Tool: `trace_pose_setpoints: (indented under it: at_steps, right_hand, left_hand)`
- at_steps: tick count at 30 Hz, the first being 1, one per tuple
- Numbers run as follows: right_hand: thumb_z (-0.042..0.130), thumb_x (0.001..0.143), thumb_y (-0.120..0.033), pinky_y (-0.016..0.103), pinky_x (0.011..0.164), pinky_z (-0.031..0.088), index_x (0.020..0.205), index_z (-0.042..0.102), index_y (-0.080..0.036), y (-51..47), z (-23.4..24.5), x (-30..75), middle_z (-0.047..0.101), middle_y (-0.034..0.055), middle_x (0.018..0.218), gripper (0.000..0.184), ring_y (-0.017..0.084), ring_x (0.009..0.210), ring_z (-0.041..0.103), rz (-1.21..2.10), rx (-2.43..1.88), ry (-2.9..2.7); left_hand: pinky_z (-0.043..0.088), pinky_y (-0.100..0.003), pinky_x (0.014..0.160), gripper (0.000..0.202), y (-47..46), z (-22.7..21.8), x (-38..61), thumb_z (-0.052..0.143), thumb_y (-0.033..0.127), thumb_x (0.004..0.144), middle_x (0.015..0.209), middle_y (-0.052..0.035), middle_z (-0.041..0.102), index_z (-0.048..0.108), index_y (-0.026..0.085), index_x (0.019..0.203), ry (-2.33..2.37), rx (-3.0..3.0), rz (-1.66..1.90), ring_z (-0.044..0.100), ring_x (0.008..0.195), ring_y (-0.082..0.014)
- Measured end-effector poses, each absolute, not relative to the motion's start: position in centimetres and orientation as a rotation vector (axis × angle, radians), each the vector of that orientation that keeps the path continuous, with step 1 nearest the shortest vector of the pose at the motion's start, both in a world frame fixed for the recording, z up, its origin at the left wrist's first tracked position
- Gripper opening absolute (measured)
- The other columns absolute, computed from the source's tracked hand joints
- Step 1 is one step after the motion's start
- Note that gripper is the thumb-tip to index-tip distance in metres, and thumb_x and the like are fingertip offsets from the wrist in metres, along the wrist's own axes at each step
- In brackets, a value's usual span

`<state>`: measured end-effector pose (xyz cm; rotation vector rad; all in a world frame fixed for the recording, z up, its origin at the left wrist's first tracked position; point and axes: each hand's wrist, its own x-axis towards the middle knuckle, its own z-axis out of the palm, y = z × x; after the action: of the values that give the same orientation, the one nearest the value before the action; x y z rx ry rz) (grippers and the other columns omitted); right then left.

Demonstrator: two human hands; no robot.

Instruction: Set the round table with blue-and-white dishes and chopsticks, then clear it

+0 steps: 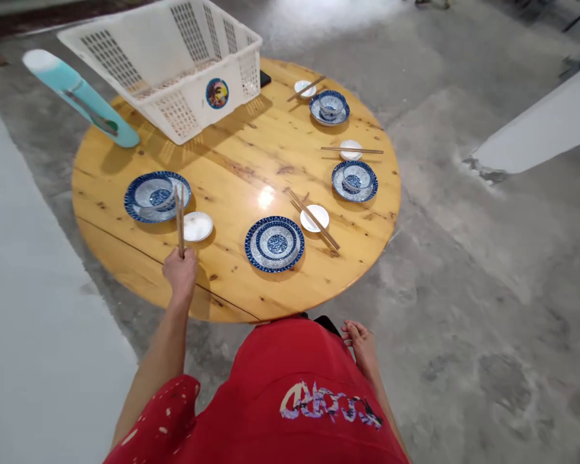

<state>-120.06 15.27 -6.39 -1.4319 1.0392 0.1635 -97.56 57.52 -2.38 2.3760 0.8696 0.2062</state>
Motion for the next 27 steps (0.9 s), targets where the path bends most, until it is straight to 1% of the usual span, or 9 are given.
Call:
trace_pose_setpoints:
  at_steps: [2, 4, 7, 11, 13, 15, 17, 22, 27]
  right_hand:
    - [0.074, 0.054, -0.061, 0.022, 0.045, 0.039, 0.083, 0.067, -0.015, 15.3, -6.3, -119.9, 0.068, 0.0040, 0.068, 0.055, 0.013, 0.051, 0.056, 0.175, -1.441, 1.048]
    - [0.074, 0.055, -0.060, 0.022, 0.045, 0.038, 0.083, 0.067, -0.015, 15.2, -6.2, -119.5, 0.067, 0.0040, 0.069, 0.054, 0.012, 0.050, 0.055, 0.180, -1.440, 1.052]
    - [0.074, 0.056, -0.059, 0.021, 0.044, 0.037, 0.085, 0.067, -0.015, 14.7, -6.1, -118.7, 0.067, 0.0039, 0.069, 0.053, 0.011, 0.051, 0.055, 0.198, -1.441, 1.032]
    - [0.072, 0.056, -0.060, 0.022, 0.044, 0.038, 0.086, 0.068, -0.016, 13.0, -6.2, -117.4, 0.068, 0.0044, 0.071, 0.053, 0.013, 0.052, 0.057, 0.232, -1.485, 1.008]
    - [0.071, 0.058, -0.060, 0.022, 0.044, 0.039, 0.086, 0.068, -0.016, 11.6, -6.2, -116.8, 0.069, 0.0047, 0.071, 0.052, 0.013, 0.053, 0.057, 0.250, -1.522, 0.989]
    - [0.070, 0.060, -0.059, 0.023, 0.045, 0.040, 0.087, 0.069, -0.016, 9.6, -6.1, -116.2, 0.069, 0.0050, 0.072, 0.050, 0.014, 0.053, 0.057, 0.270, -1.563, 0.955]
    - [0.069, 0.062, -0.059, 0.024, 0.046, 0.042, 0.088, 0.069, -0.017, 7.2, -6.0, -115.6, 0.070, 0.0054, 0.072, 0.049, 0.015, 0.053, 0.058, 0.277, -1.591, 0.932]
    - [0.069, 0.061, -0.057, 0.024, 0.046, 0.042, 0.089, 0.069, -0.016, -0.2, -5.8, -114.2, 0.071, 0.0056, 0.073, 0.050, 0.015, 0.054, 0.058, 0.245, -1.591, 0.918]
    - [0.071, 0.059, -0.057, 0.024, 0.046, 0.043, 0.088, 0.070, -0.015, -7.1, -5.9, -113.3, 0.071, 0.0053, 0.073, 0.051, 0.015, 0.054, 0.059, 0.226, -1.565, 0.927]
  left_hand:
    - [0.042, -0.027, 0.063, 0.019, 54.9, -1.5, -98.3, 0.053, 0.029, 0.083, 0.059, -0.0004, 0.054, 0.062, 0.016, 0.072, 0.779, 2.222, 0.339, 0.054, 0.062, -0.0165]
    - [0.036, -0.023, 0.052, 0.018, 51.4, -0.3, -98.9, 0.054, 0.030, 0.083, 0.056, 0.0030, 0.050, 0.066, 0.016, 0.081, 0.667, 2.010, 0.335, 0.046, 0.051, -0.0120]
    - [0.029, -0.021, 0.045, 0.030, 44.5, 1.5, -99.8, 0.055, 0.041, 0.089, 0.051, 0.0042, 0.046, 0.069, 0.014, 0.086, 0.489, 1.746, 0.105, 0.038, 0.044, -0.0083]
    - [0.021, -0.019, 0.038, 0.048, 34.7, 1.9, -100.9, 0.056, 0.058, 0.087, 0.060, 0.0010, 0.057, 0.069, 0.013, 0.096, 0.389, 1.242, -0.294, 0.030, 0.039, -0.0041]
    - [0.029, -0.018, 0.041, 0.049, 30.6, 0.8, -100.8, 0.061, 0.058, 0.084, 0.068, -0.0039, 0.064, 0.069, 0.011, 0.096, 0.419, 1.118, -0.352, 0.041, 0.043, -0.0048]
    - [0.039, -0.017, 0.048, 0.045, 27.6, -0.7, -100.2, 0.065, 0.054, 0.084, 0.077, -0.0081, 0.069, 0.070, 0.010, 0.092, 0.495, 1.105, -0.290, 0.055, 0.054, -0.0073]
    - [0.045, -0.018, 0.057, 0.039, 25.5, -2.2, -99.1, 0.064, 0.048, 0.087, 0.083, -0.0101, 0.071, 0.069, 0.010, 0.089, 0.590, 1.122, -0.191, 0.063, 0.065, -0.0095]
    - [0.052, -0.021, 0.067, 0.028, 22.6, -4.1, -95.2, 0.059, 0.037, 0.094, 0.083, -0.0106, 0.072, 0.065, 0.010, 0.090, 0.754, 1.075, -0.089, 0.069, 0.071, -0.0118]
    - [0.053, -0.022, 0.064, 0.031, 20.7, -3.7, -92.5, 0.044, 0.033, 0.101, 0.072, -0.0083, 0.068, 0.060, 0.010, 0.087, 0.881, 0.920, -0.123, 0.067, 0.063, -0.0122]
